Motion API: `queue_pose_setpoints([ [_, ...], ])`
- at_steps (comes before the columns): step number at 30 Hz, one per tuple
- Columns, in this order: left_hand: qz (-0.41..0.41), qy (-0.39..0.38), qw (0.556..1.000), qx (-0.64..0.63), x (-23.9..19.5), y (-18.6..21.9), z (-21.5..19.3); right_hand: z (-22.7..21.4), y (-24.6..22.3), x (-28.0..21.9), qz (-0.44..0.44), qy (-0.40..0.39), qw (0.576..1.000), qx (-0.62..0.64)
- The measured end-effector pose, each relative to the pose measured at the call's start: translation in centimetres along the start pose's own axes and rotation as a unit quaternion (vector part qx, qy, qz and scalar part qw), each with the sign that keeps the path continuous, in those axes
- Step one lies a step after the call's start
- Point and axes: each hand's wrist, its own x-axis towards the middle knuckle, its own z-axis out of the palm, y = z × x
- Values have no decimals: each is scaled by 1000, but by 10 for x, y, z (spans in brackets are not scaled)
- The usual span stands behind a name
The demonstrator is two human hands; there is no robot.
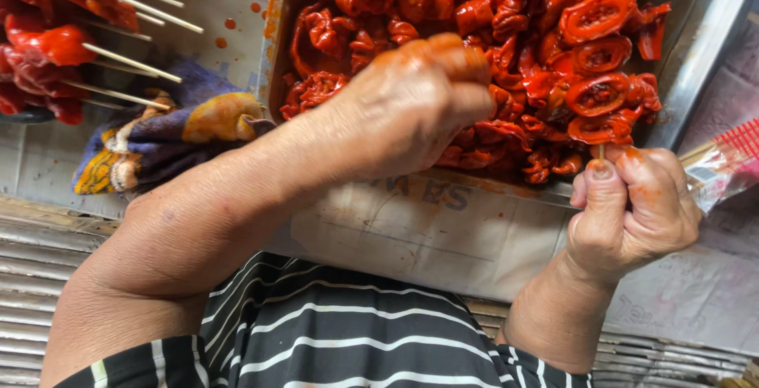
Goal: The person threads pieces of red marinated meat onto bamboo skewers. They pick up individual pieces from a metal tray and slide them onto the skewers held in the other hand, creating a series of prepared skewers.
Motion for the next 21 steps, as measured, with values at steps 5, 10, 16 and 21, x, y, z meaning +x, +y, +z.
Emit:
queue_pose_setpoints([
  [5,13,-81,992,96,4,-1,16,2,0,0,0,-2,1000,-2],
  [10,6,-120,984,135,8,2,17,2,-1,1,6,-3,1000,1],
  [16,-24,-52,997,59,6,3,10,-1,1,-1,3,-1,1000,3],
  [21,-77,69,989,-105,2,-5,-9,1,-3,2,8,8,1000,3],
])
